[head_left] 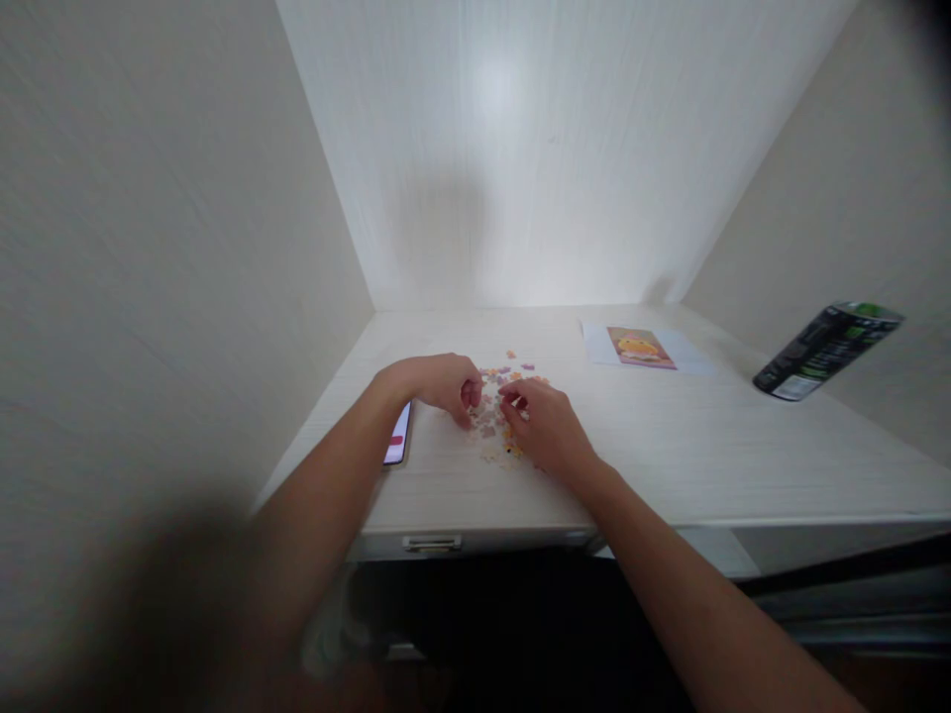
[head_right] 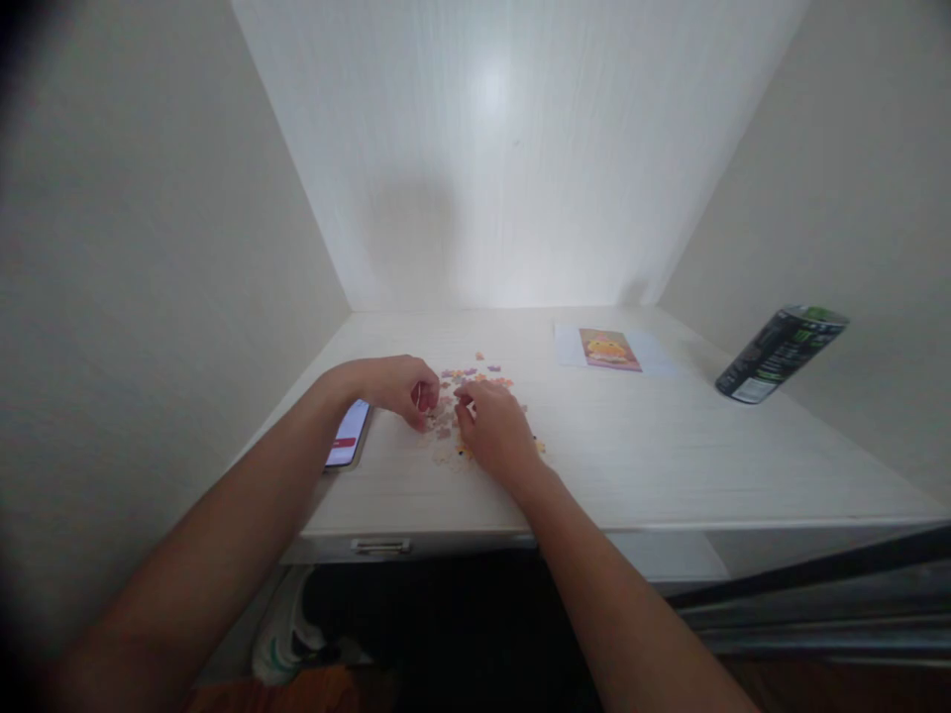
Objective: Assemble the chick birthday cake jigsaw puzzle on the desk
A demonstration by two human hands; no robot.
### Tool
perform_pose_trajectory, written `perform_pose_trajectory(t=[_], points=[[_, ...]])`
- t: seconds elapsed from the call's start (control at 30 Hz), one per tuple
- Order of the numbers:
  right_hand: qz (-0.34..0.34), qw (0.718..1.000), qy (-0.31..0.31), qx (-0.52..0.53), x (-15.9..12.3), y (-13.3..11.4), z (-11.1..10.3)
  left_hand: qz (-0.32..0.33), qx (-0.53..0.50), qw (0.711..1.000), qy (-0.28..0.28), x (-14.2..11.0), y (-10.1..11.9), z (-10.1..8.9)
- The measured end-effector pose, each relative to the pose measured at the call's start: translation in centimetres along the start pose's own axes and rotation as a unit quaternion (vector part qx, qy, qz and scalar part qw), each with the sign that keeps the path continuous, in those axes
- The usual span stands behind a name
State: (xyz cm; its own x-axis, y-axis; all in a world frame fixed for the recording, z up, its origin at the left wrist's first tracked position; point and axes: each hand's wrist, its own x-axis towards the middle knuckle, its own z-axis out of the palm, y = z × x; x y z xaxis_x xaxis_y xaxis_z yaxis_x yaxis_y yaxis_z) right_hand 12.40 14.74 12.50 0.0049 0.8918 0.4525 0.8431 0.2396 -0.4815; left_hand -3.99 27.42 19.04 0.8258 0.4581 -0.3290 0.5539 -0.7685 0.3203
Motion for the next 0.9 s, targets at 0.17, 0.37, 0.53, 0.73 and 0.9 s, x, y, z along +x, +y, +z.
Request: perform_pose_trajectory(t=[0.17, 0.37, 0.53, 0.73, 0.9], points=[[-0.075, 0.994, -0.084, -0.006, -0.7, -1.5, 0.0, 0.001, 0.014, 1.0, -0.011, 0.5, 0.2, 0.5], [-0.08, 0.99, -0.105, -0.05, -1.0, -3.2, 0.5, 0.02, 0.01, 1.0, -0.015, 0.4, 0.7, 0.4], [-0.076, 0.989, -0.104, -0.069, -0.8, -3.4, 0.3, 0.01, 0.009, 1.0, -0.001, 0.1, 0.2, -0.1], [-0.087, 0.99, -0.109, -0.016, -1.0, -2.9, 0.4, -0.005, 0.011, 1.0, -0.009, -0.2, 0.5, -0.4], [-0.164, 0.979, -0.116, -0.026, -1.3, -4.1, 1.2, -0.017, 0.013, 0.999, -0.027, -0.3, 0.5, -0.3]])
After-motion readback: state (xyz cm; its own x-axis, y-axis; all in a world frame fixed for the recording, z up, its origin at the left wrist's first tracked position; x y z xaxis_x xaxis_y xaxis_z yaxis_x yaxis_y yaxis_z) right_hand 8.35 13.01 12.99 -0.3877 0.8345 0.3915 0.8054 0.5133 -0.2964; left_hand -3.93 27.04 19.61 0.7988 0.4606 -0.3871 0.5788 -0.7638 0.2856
